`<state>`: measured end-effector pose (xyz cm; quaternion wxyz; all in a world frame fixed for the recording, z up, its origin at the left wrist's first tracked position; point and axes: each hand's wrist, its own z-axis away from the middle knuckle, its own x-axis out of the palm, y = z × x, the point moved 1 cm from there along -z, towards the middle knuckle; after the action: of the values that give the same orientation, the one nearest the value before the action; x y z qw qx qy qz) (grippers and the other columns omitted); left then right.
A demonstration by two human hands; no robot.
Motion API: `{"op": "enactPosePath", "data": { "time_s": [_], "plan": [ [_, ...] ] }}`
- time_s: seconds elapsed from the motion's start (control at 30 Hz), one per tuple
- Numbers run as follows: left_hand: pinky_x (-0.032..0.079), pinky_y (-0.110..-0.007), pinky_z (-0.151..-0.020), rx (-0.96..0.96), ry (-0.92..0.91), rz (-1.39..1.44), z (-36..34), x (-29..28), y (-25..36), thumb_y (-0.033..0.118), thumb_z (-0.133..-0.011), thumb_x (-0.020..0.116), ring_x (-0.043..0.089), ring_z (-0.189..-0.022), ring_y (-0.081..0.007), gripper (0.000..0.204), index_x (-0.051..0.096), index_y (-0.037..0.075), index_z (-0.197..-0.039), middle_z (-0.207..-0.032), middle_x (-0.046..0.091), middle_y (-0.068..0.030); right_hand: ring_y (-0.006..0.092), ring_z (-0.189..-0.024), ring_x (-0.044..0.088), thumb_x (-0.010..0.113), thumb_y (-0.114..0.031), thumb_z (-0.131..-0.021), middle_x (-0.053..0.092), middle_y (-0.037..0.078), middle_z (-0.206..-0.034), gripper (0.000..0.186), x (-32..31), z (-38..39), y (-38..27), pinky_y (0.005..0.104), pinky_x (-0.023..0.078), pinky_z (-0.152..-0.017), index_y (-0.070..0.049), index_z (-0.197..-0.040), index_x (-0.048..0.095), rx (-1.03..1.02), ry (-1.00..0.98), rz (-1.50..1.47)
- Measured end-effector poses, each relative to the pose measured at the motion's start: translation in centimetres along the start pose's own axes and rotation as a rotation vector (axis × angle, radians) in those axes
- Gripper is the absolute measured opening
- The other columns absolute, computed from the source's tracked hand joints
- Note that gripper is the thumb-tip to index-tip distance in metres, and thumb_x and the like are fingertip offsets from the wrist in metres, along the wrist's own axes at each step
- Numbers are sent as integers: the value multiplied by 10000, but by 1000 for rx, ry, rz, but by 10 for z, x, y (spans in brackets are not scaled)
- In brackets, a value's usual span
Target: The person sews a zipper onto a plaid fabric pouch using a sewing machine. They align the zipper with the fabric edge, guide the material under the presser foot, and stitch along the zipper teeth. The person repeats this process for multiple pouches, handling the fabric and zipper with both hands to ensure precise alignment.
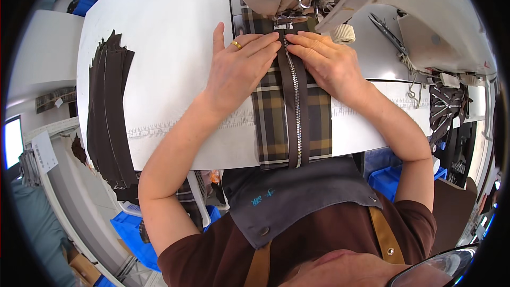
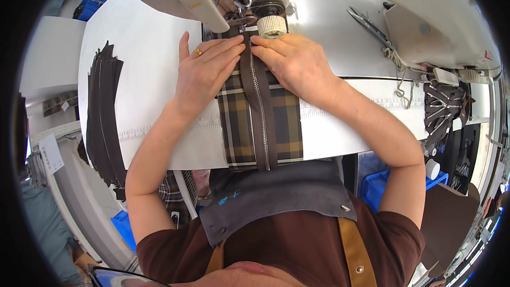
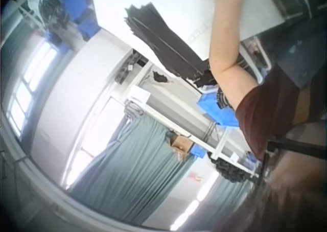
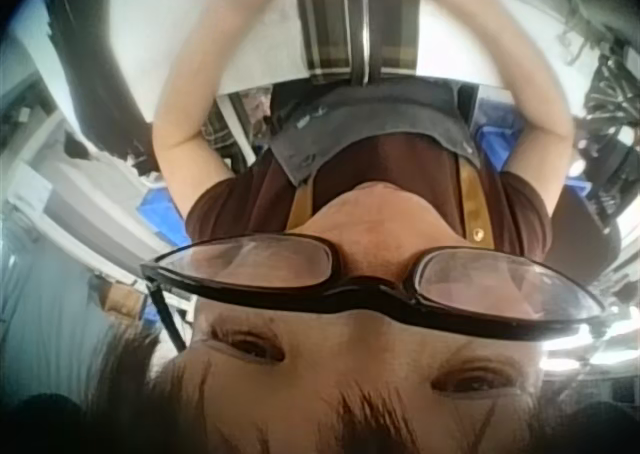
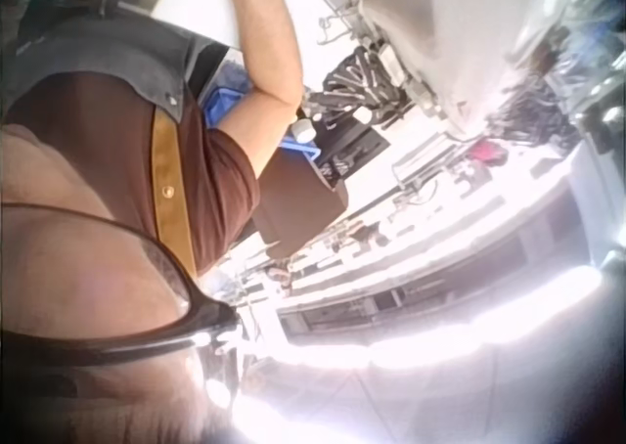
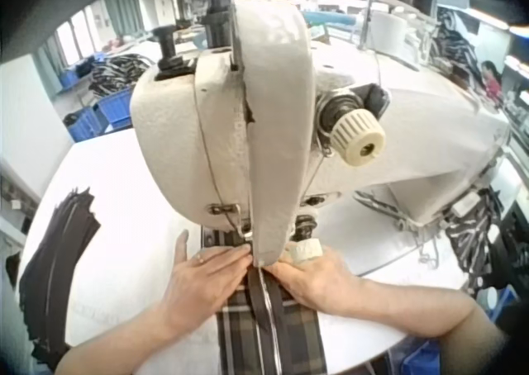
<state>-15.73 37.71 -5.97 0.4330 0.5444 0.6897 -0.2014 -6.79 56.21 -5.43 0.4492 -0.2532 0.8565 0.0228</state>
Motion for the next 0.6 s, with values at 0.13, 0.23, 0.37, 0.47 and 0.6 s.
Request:
{"op": "enactPosePath", "data": {
  "time_s": [0.13, 0.23, 0.37, 0.47, 0.6],
  "plan": [
    [266, -607, -1056, -13, 1, 14, 0, 1, 1, 166, -821, 693, 625, -955, -106, 178, 705, 149, -998, -1114, 671, 74, 224, -788, 660, 652, -53, -734, 699, 78, -1047, 238, 1, 1, 0, 317, 540, -672, -28, -969, 682, 1, 4, 38],
    [269, -601, -1057, -2, 3, 1, 0, 0, 1, 170, -821, 695, 627, -948, -107, 179, 706, 150, -999, -1111, 672, 74, 217, -783, 659, 638, -62, -743, 702, 72, -1039, 227, 2, 0, 0, 313, 540, -669, -29, -964, 681, -2, 12, 56],
    [270, -594, -1059, 13, 5, 5, 0, 0, 1, 150, -801, 696, 618, -960, -111, 208, 698, 140, -1008, -1129, 663, 67, 214, -788, 659, 627, -72, -748, 699, 65, -1050, 230, 3, -2, -1, 311, 539, -669, -32, -968, 677, -6, 12, 76],
    [266, -587, -1060, 16, -8, 12, 3, 2, 2, 112, -776, 683, 604, -987, -132, 252, 679, 124, -1027, -1153, 646, 45, 222, -831, 654, 638, -70, -727, 686, 73, -1087, 268, 2, -2, -2, 319, 536, -710, -31, -990, 673, 18, -53, 85],
    [266, -585, -1050, -4, -50, 21, 1, 6, 1, 70, -774, 628, 582, -1031, -184, 280, 652, 103, -1051, -1165, 627, 17, 264, -931, 640, 666, -87, -763, 668, 93, -1126, 269, -4, 0, -1, 346, 524, -774, -26, -1024, 668, 72, -117, -10]
  ]
}}
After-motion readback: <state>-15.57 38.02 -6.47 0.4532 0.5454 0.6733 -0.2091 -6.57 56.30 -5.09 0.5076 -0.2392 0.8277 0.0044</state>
